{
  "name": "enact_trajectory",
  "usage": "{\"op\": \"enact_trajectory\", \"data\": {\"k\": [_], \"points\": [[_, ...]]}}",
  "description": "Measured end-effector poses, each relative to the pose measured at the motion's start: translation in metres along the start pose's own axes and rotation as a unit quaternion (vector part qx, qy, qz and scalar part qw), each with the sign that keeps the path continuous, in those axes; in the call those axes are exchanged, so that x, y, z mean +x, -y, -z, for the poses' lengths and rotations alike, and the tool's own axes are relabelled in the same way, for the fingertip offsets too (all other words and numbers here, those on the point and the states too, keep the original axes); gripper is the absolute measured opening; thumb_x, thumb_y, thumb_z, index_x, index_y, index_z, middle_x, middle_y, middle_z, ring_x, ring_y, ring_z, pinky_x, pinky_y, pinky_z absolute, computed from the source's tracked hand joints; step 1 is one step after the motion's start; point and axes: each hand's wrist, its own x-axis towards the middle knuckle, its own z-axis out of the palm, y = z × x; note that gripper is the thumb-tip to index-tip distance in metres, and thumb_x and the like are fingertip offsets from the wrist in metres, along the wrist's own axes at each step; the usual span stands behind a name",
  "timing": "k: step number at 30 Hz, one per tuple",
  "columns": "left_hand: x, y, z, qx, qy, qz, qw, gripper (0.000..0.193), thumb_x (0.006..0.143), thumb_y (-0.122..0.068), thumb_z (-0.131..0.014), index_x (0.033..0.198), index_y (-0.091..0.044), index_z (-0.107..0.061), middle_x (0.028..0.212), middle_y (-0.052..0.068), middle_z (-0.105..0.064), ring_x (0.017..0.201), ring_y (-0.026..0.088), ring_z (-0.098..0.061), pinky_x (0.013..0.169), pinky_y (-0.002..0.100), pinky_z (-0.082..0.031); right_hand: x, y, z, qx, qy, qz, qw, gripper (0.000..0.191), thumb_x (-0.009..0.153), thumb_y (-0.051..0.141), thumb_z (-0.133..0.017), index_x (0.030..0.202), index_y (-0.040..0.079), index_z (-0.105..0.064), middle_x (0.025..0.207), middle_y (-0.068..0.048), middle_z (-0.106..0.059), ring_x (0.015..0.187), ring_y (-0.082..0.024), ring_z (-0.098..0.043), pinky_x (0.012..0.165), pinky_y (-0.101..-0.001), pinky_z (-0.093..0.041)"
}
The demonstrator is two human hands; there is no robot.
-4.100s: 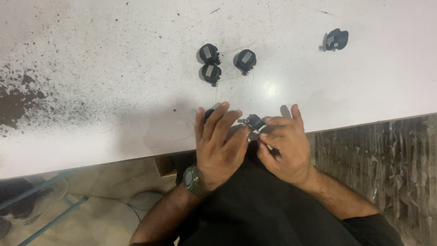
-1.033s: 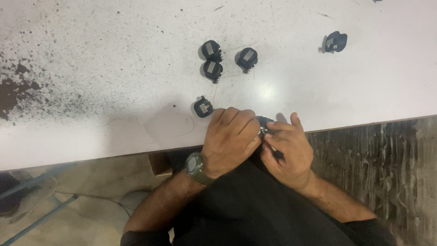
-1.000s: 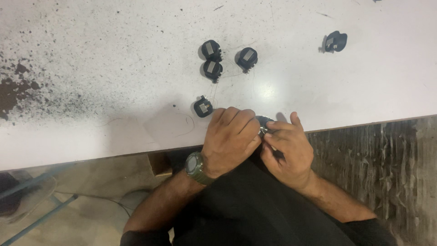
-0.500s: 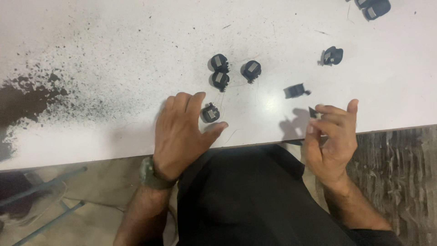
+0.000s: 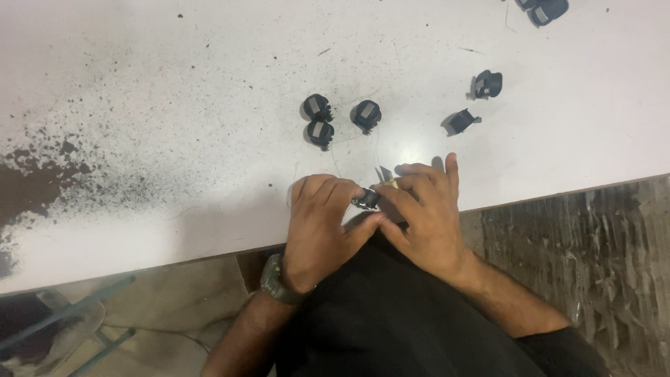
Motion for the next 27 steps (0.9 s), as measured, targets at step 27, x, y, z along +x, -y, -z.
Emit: {"op": "enact_trajectory", "data": {"k": [27], "points": [[-0.021, 0.005, -0.008, 0.033, -0.031, -0.050, 0.998, 0.036, 0.088, -0.031, -0.085, 0.111, -0.009, -0.066, 0.135, 0.009, -0.054, 0.137, 0.029, -0.049, 0.118, 0.054, -0.036, -0.028, -0.009, -0.003, 0.098, -0.102, 0.057, 0.988, 0.023, 0.089, 0.005, -0.077, 0.109, 0.007, -0.064, 0.100, -0.008, -0.065, 0.121, -0.032, -0.064, 0.131, -0.0616, -0.013]]}}
